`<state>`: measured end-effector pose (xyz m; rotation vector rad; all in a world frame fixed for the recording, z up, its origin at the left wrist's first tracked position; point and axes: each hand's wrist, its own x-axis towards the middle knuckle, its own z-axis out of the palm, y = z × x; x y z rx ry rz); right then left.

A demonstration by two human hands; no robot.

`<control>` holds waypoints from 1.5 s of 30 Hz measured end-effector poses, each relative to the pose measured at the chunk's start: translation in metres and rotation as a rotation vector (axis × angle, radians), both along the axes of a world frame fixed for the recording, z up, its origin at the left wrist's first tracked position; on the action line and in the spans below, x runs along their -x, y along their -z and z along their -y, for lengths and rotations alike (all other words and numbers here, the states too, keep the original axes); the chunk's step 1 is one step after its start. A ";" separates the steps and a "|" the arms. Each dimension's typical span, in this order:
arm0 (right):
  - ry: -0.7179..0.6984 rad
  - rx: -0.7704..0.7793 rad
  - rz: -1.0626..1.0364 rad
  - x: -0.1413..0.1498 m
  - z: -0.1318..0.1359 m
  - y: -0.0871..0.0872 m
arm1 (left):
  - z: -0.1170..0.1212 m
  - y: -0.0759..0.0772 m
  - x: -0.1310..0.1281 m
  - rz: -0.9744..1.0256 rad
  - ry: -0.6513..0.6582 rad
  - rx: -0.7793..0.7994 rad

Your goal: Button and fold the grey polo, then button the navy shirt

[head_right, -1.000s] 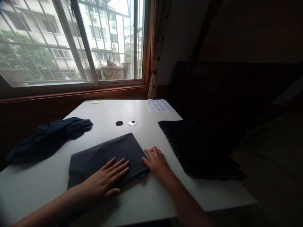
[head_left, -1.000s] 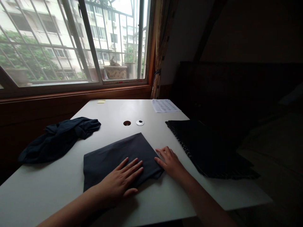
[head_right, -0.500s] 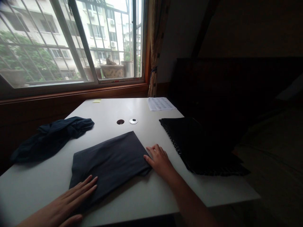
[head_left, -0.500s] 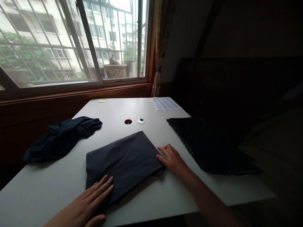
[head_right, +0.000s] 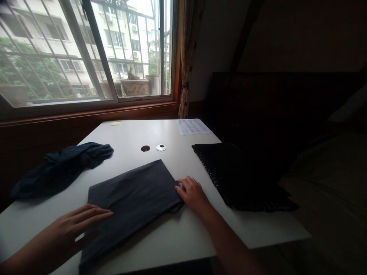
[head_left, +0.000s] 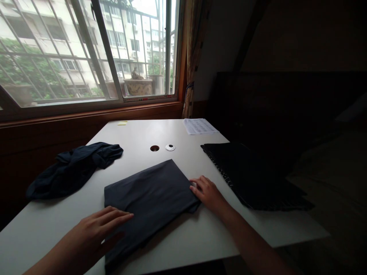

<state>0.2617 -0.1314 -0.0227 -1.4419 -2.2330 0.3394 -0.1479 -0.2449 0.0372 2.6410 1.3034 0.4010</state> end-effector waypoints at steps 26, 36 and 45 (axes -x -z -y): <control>-0.108 0.240 -0.174 -0.021 -0.020 -0.007 | -0.114 0.037 0.038 0.183 -0.278 0.271; -0.011 -0.006 -0.123 0.002 -0.134 -0.004 | -0.050 0.004 -0.019 0.379 -0.120 1.100; 0.113 -0.036 -0.332 -0.004 -0.148 0.015 | -0.128 0.024 -0.018 0.410 -0.243 0.444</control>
